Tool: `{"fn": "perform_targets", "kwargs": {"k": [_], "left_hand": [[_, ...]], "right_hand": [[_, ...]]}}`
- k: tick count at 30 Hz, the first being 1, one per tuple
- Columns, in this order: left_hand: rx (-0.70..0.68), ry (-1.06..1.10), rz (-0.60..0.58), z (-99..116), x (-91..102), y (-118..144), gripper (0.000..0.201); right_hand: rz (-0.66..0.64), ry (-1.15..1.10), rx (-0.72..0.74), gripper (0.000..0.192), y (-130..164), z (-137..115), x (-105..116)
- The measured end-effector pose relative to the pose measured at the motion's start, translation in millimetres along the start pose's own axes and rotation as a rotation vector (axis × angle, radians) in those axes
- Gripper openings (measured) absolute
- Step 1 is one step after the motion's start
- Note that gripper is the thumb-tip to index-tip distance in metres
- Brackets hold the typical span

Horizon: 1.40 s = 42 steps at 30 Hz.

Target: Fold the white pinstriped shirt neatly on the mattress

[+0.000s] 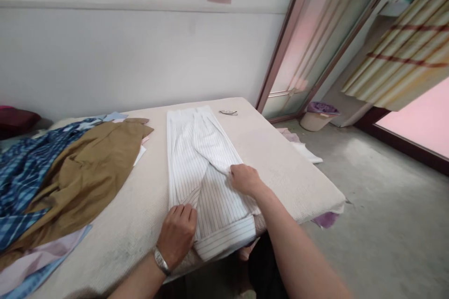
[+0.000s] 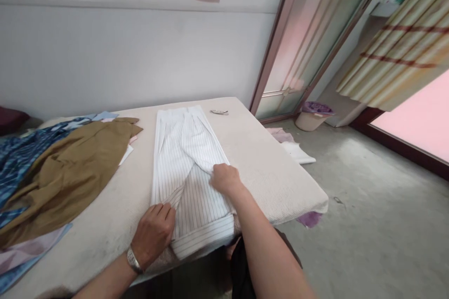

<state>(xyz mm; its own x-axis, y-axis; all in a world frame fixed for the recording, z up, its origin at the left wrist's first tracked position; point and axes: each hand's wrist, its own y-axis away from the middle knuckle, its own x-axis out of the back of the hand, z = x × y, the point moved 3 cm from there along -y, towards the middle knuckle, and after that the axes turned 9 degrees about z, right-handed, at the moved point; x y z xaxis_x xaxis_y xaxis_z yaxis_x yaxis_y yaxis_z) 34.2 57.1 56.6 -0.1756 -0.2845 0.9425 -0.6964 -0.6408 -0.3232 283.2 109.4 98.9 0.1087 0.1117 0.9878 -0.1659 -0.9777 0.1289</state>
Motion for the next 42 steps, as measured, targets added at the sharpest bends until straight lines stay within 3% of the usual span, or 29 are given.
{"fn": "perform_targets", "kwargs": {"k": [4,10,16,21,26,31,36,39,42], "left_hand": [[-0.046,0.041,0.060,2,2.7,-4,0.015],[-0.055,0.084,0.063,2,-4.5,-4,0.015],[-0.099,0.076,0.074,2,-5.2,-2,0.018],[-0.111,0.063,0.056,2,-2.6,-3,0.022],[-0.122,0.066,0.048,1,-4.6,-1,0.022],[-0.115,0.060,0.032,1,-7.0,-2,0.023],[-0.108,0.121,-0.023,1,0.3,-5,0.018],[-0.062,0.248,-0.050,-1,8.9,-8,0.010],[0.039,0.388,0.030,-10,17.5,-11,0.015]], "right_hand": [[0.106,-0.158,0.060,0.024,-1,13,10],[-0.078,-0.079,0.081,0.025,0,-11,-7],[-0.042,-0.068,0.121,0.027,3,-18,-8],[-0.097,-0.042,0.125,0.020,-1,-22,-13],[-0.040,-0.075,0.179,0.026,-2,-26,-10],[-0.147,-0.079,0.162,0.021,-1,-25,-19],[-0.173,-0.136,0.191,0.023,-3,-19,-20],[-0.114,-0.254,0.158,0.038,-7,-6,-11],[0.027,-0.366,0.052,0.040,-13,12,-1]]}}
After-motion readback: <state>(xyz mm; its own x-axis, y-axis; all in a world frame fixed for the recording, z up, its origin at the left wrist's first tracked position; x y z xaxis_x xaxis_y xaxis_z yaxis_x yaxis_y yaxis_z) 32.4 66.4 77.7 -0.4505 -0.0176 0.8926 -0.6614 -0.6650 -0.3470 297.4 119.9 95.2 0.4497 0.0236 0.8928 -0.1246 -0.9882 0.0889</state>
